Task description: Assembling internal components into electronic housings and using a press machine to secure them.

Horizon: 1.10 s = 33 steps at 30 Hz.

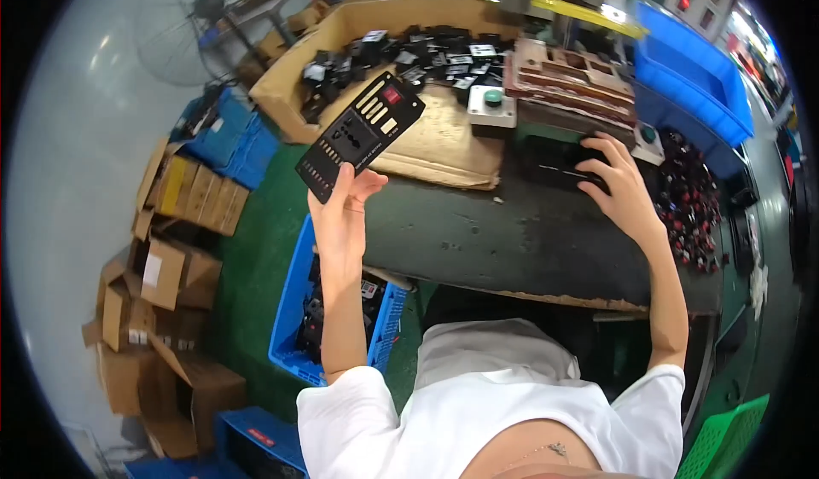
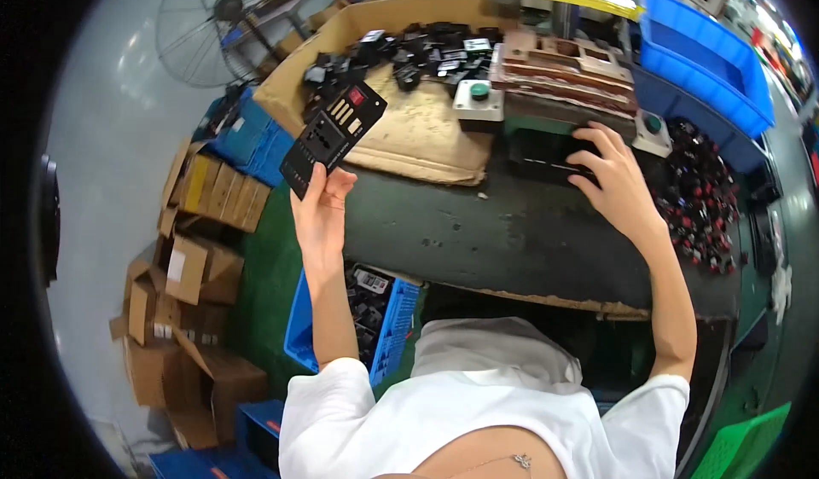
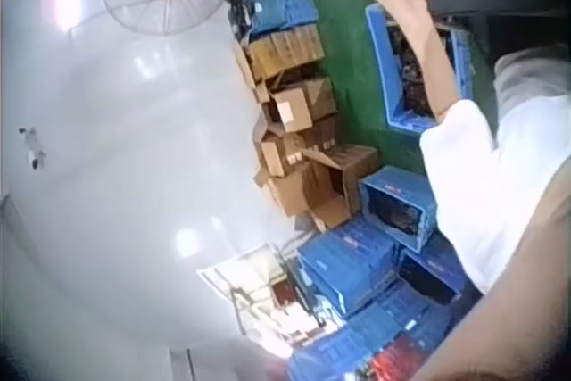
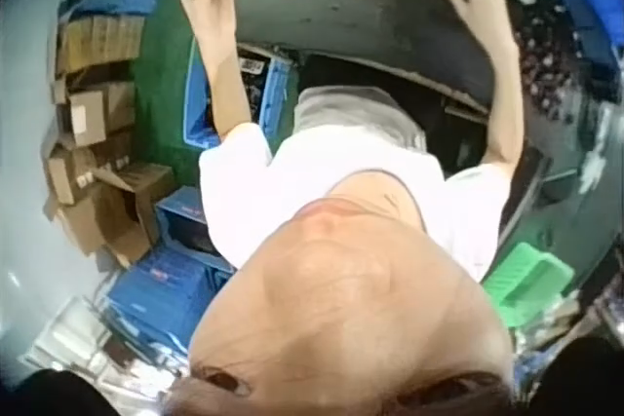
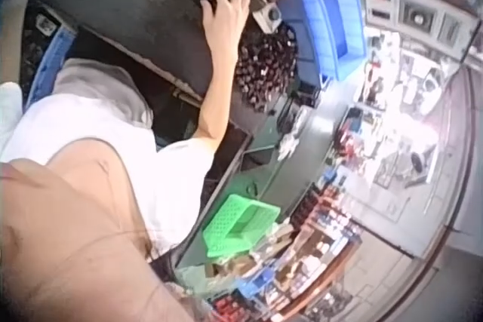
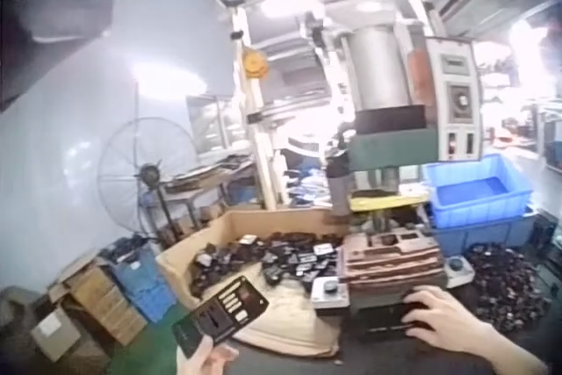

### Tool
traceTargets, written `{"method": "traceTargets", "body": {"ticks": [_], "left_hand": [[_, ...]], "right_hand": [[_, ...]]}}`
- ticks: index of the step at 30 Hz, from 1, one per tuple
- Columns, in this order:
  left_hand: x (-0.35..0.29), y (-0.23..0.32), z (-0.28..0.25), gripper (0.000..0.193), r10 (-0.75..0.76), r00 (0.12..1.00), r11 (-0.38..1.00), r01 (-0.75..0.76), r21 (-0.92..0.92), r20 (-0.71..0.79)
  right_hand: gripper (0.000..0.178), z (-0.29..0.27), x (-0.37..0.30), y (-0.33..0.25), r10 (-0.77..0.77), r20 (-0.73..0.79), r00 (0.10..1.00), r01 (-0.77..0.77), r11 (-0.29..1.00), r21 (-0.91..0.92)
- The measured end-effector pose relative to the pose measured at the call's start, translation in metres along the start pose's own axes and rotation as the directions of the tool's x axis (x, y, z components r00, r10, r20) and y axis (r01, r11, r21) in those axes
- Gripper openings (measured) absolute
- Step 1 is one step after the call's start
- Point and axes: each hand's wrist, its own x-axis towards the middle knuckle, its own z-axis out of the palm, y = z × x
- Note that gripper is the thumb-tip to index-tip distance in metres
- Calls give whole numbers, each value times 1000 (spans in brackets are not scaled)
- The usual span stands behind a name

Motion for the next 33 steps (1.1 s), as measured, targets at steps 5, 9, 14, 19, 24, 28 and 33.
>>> {"method": "traceTargets", "body": {"ticks": [5,9,14,19,24,28,33], "left_hand": [[-24,14,-28,21,42,933,997,-15,77,-358],[-41,17,-41,36,69,845,997,-73,13,-530],[-53,15,-45,32,211,773,977,-153,147,-598],[-21,24,-37,22,342,878,860,-148,488,-335],[73,-2,3,24,89,922,340,-383,859,376],[154,-58,16,34,65,772,-158,-617,771,632],[196,-103,47,57,-259,944,-526,-313,791,202]], "right_hand": [[21,-1,2,-3,49,-15,999,-47,994,97],[21,-2,2,-2,61,-7,998,-60,989,134],[21,-2,5,-2,66,-3,998,-65,988,143],[20,0,3,4,55,-6,998,-53,989,137],[19,2,2,9,54,-28,998,-48,984,173],[16,6,6,8,-24,-216,976,31,999,32],[24,-2,8,21,-76,-466,882,49,996,-71]]}}
